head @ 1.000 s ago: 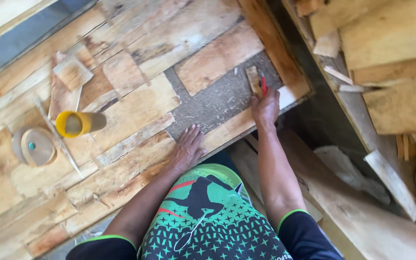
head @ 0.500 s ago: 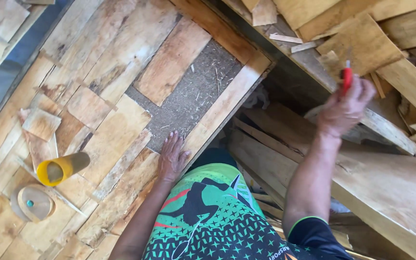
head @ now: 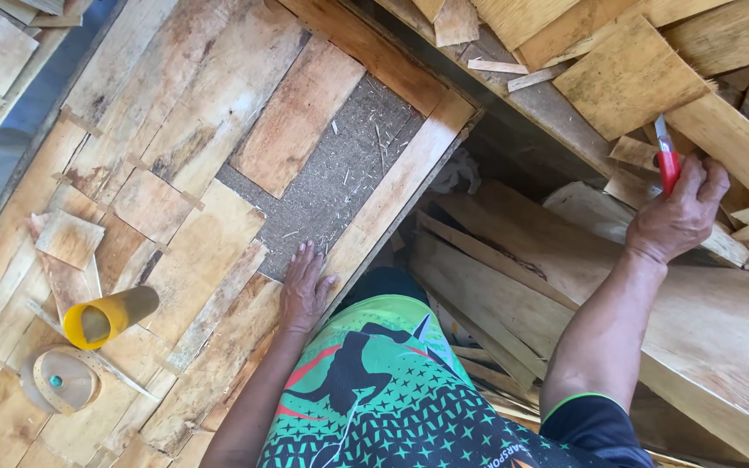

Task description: Fitting and trimming small wood pieces onto a larger panel using a utility knife and adhesive tape.

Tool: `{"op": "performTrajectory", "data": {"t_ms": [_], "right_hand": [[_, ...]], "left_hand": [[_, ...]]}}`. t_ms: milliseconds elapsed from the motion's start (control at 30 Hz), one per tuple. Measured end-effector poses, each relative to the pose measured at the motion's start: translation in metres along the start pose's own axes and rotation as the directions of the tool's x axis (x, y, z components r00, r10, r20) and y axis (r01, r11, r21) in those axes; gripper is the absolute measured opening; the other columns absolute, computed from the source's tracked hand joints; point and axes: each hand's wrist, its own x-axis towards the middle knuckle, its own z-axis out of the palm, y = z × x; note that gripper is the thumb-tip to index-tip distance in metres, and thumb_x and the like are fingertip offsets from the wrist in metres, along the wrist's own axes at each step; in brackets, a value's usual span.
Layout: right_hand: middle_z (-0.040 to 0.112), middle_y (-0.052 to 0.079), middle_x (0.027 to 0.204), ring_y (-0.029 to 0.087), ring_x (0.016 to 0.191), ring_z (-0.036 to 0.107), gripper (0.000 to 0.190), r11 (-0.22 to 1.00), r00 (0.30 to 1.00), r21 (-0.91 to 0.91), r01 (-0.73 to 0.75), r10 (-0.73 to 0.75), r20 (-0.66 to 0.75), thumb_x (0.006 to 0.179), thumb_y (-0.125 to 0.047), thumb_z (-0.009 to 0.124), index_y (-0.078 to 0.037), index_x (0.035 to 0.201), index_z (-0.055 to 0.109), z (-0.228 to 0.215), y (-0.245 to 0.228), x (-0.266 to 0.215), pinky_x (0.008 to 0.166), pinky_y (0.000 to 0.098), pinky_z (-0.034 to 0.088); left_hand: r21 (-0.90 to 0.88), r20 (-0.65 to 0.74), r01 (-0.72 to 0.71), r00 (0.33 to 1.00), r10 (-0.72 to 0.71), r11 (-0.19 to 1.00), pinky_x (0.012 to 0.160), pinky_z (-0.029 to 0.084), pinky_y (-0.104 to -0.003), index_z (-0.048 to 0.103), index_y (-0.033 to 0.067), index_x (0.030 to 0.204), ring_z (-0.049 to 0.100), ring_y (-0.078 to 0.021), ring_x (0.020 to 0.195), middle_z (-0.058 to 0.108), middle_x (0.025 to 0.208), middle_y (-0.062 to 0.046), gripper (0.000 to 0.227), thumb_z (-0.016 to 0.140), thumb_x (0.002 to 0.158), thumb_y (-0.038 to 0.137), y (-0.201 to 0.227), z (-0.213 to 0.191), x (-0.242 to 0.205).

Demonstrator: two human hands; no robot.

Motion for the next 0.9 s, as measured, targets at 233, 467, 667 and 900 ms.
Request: {"op": "performTrajectory", "data": {"t_ms": [233, 467, 667, 900], "right_hand": [[0.061, 0.015, 0.119, 0.032, 0.102, 0.069, 0.022, 0.994, 0.996, 0.065, -0.086, 0.087, -0.004, 0.096, -0.002, 0.074, -0.007, 0.118, 0.073, 0.009, 0.004, -0.012, 0.077, 0.0445, 0.058], [0.059, 0.012, 0.106, 0.025, 0.094, 0.065, 0.025, 0.973, 0.988, 0.223, -0.058, 0.089, -0.130, 0.104, -0.010, 0.073, -0.003, 0.128, 0.078, 0.021, -0.010, 0.032, 0.069, 0.0396, 0.056], [0.059, 0.011, 0.111, 0.021, 0.098, 0.066, 0.033, 0.972, 0.995, 0.228, 0.052, -0.030, -0.100, 0.107, -0.009, 0.069, -0.004, 0.138, 0.075, 0.053, -0.004, 0.079, 0.072, 0.0345, 0.060], [0.055, 0.012, 0.114, 0.030, 0.101, 0.067, 0.024, 0.983, 0.989, 0.104, 0.150, -0.150, -0.010, 0.097, -0.003, 0.072, -0.008, 0.120, 0.073, 0.018, -0.041, 0.115, 0.080, 0.0433, 0.059]], "left_hand": [[0.005, -0.006, 0.003, 1.000, -0.003, 1.000, 0.124, 0.028, -0.051, 0.062, 0.0027, 0.133, 0.038, -0.0377, 0.150, 0.045, 0.159, -0.019, 0.051, 0.070, 0.093, 0.032, -0.001, 0.003, 0.000], [-0.006, -0.017, 0.020, 1.000, -0.020, 1.000, 0.124, 0.029, -0.051, 0.064, 0.0043, 0.131, 0.039, -0.0377, 0.150, 0.046, 0.158, -0.018, 0.048, 0.071, 0.092, 0.032, 0.000, 0.004, -0.001], [0.007, -0.018, 0.031, 0.999, -0.031, 1.000, 0.124, 0.028, -0.050, 0.064, 0.0041, 0.132, 0.037, -0.0367, 0.151, 0.045, 0.159, -0.017, 0.048, 0.070, 0.093, 0.032, -0.001, 0.006, -0.002], [0.020, 0.006, 0.065, 0.998, -0.065, 0.998, 0.125, 0.026, -0.048, 0.061, 0.0025, 0.136, 0.034, -0.0352, 0.152, 0.042, 0.160, -0.017, 0.052, 0.068, 0.094, 0.031, 0.004, 0.002, 0.000]]}}
